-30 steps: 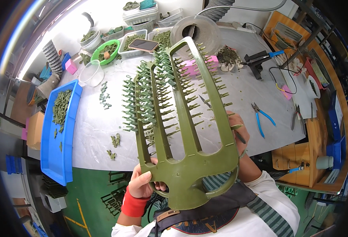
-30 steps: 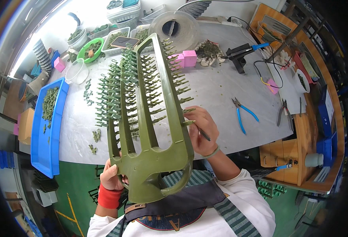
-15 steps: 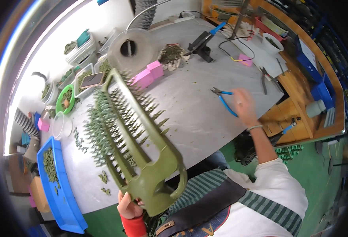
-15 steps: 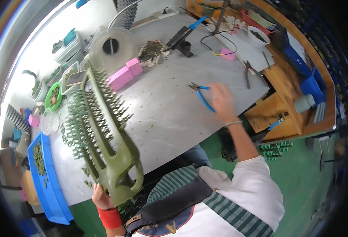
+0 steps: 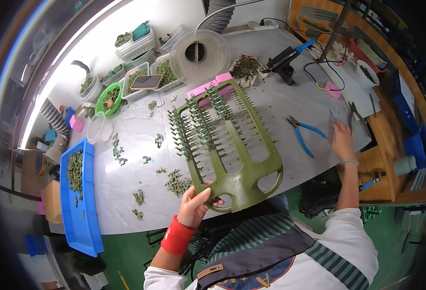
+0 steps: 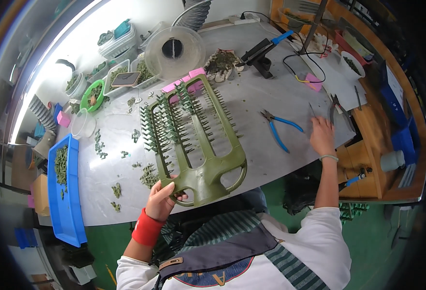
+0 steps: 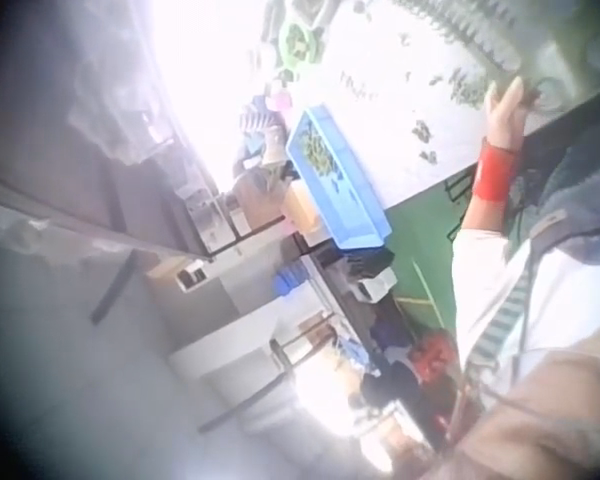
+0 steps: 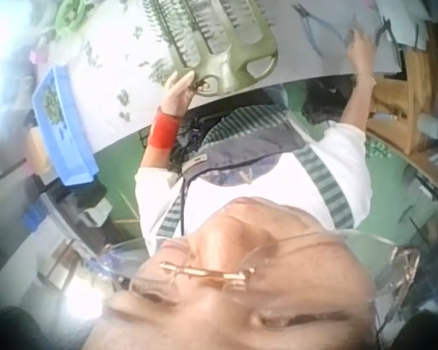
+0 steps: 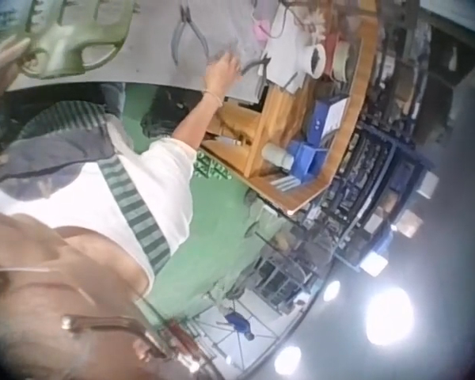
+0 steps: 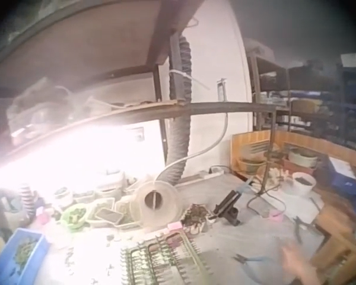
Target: The person solders small green artificial leaf clusters onto a green plastic branch structure using a soldering iron, then picks up the assembled structure and uses a small tool to further secure a component by hand.
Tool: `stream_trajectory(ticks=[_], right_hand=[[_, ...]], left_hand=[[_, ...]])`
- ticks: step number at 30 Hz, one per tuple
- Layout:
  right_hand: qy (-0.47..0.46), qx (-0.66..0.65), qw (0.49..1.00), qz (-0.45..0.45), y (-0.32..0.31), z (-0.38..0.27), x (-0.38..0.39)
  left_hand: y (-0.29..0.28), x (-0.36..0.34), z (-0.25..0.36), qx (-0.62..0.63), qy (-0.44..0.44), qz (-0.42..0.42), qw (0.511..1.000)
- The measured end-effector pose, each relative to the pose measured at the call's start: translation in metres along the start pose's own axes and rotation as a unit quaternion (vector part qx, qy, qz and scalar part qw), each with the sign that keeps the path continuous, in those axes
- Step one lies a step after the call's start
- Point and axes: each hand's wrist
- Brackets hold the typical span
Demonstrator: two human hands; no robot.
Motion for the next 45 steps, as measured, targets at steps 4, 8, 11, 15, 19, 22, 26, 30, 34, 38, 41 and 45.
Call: stream_trajectory(ticks=[4, 8, 11, 15, 19, 22, 26, 30, 34, 38, 41, 45], right_hand=[[0.002, 0.076, 0.997, -0.025, -0.028, -0.002, -0.003], [0.086, -0.192, 0.978, 0.010, -0.065, -0.005, -0.034], [0.000, -0.268, 0.953, 0.143, -0.053, -0.011, -0.064], [0.003, -0.287, 0.955, 0.080, -0.035, -0.021, -0.117], [0.049, -0.568, 0.821, -0.001, -0.017, -0.009, -0.201], [0.087, -0.720, 0.688, -0.031, -0.019, 0.027, -0.274], [0.194, -0.797, 0.571, -0.009, -0.015, 0.023, -0.337], [0.205, -0.797, 0.560, -0.090, 0.010, 0.019, -0.377], [0.157, -0.774, 0.606, -0.097, 0.008, 0.096, -0.398], [0.108, -0.711, 0.686, -0.113, -0.022, 0.063, -0.374], [0.118, -0.703, 0.699, -0.056, -0.036, 0.062, -0.369], [-0.024, -0.672, 0.738, -0.050, -0.036, 0.076, -0.360]], left_hand=[[0.001, -0.018, -0.004, -0.020, 0.005, 0.012, 1.000], [0.008, -0.033, -0.004, -0.032, 0.000, 0.006, 0.999], [0.008, -0.043, -0.007, -0.037, -0.001, 0.024, 0.999], [0.004, -0.049, -0.009, -0.044, 0.009, 0.022, 0.999], [0.010, -0.053, -0.011, -0.044, 0.007, 0.055, 0.997], [0.013, -0.065, -0.014, -0.043, -0.035, 0.027, 0.998], [0.010, -0.061, -0.013, -0.033, -0.044, 0.056, 0.997], [-0.010, -0.052, -0.004, -0.092, -0.119, 0.076, 0.986], [-0.014, -0.057, 0.019, -0.215, -0.154, 0.034, 0.964], [-0.039, -0.022, 0.085, -0.355, -0.143, 0.077, 0.921], [-0.115, -0.014, 0.114, -0.447, 0.013, 0.264, 0.854], [-0.255, -0.033, 0.138, -0.660, 0.162, 0.458, 0.573]])
Point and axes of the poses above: each hand's wrist, its own x-axis away from the middle knuckle, its own y-axis out of the palm, z = x × y, and after that the axes turned 2 degrees about -y, right-handed
